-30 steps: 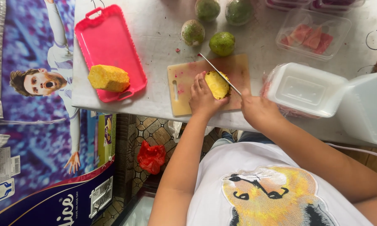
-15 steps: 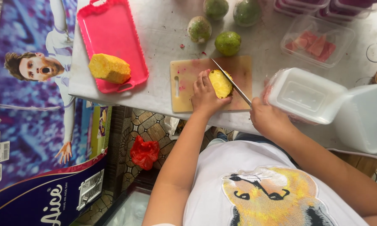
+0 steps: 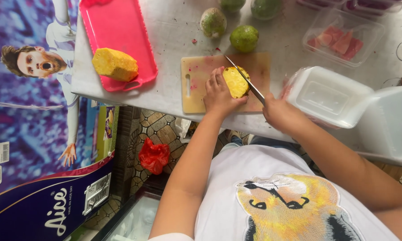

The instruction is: Slicing and peeling pineapples and placing the pieces into plastic containers

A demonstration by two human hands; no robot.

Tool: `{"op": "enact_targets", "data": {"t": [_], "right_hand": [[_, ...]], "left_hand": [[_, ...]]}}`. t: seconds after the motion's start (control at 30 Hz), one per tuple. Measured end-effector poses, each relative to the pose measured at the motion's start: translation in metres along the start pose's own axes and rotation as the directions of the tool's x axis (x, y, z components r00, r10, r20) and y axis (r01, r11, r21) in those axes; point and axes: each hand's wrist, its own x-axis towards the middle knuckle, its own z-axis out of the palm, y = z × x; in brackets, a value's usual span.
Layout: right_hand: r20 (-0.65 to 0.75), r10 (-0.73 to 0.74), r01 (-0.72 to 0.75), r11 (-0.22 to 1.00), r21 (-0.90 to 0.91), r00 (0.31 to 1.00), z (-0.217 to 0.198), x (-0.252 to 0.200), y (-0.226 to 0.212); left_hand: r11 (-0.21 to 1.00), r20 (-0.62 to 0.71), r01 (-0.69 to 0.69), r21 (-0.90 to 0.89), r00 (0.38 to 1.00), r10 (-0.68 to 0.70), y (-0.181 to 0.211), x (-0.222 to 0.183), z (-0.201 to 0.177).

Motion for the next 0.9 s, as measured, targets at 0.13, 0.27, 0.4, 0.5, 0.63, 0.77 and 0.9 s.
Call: {"op": "enact_targets", "data": {"t": [0.13, 0.27, 0.4, 0.5, 0.63, 0.77, 0.9], "right_hand": [[0.069, 0.006, -0.001, 0.997, -0.081, 0.998, 0.004, 0.018, 0.003], [-0.013, 0.002, -0.005, 0.979, -0.202, 1.0, 0.01, -0.013, 0.008], [-0.058, 0.002, -0.008, 0.995, -0.104, 0.998, 0.054, 0.031, 0.014], [-0.077, -0.081, 0.071, 0.989, -0.129, 0.994, 0.023, 0.012, -0.002], [0.068, 0.025, -0.025, 1.0, 0.006, 0.997, 0.02, -0.006, 0.019], [0.14, -0.015, 0.024, 0.997, -0.068, 0.99, -0.005, 0.001, -0.006], [0.334, 0.142, -0.207, 0.964, 0.167, 0.932, -0.035, 0.0, -0.015]], "left_hand": [[1.0, -0.009, -0.025, 0.01, 1.0, 0.025, -0.001, 0.003, 0.001], [1.0, -0.005, -0.017, 0.024, 1.0, 0.018, 0.003, -0.003, -0.004], [0.998, -0.04, -0.059, 0.027, 0.997, 0.06, -0.01, 0.004, 0.009], [0.998, -0.025, -0.063, 0.012, 0.998, 0.064, -0.005, -0.001, 0.001], [0.999, -0.014, -0.042, 0.025, 0.999, 0.042, -0.002, 0.001, -0.001], [0.999, -0.008, -0.033, 0.018, 0.999, 0.033, -0.003, -0.002, 0.0], [0.999, 0.012, -0.034, 0.016, 0.999, 0.034, -0.005, 0.002, -0.002]]}}
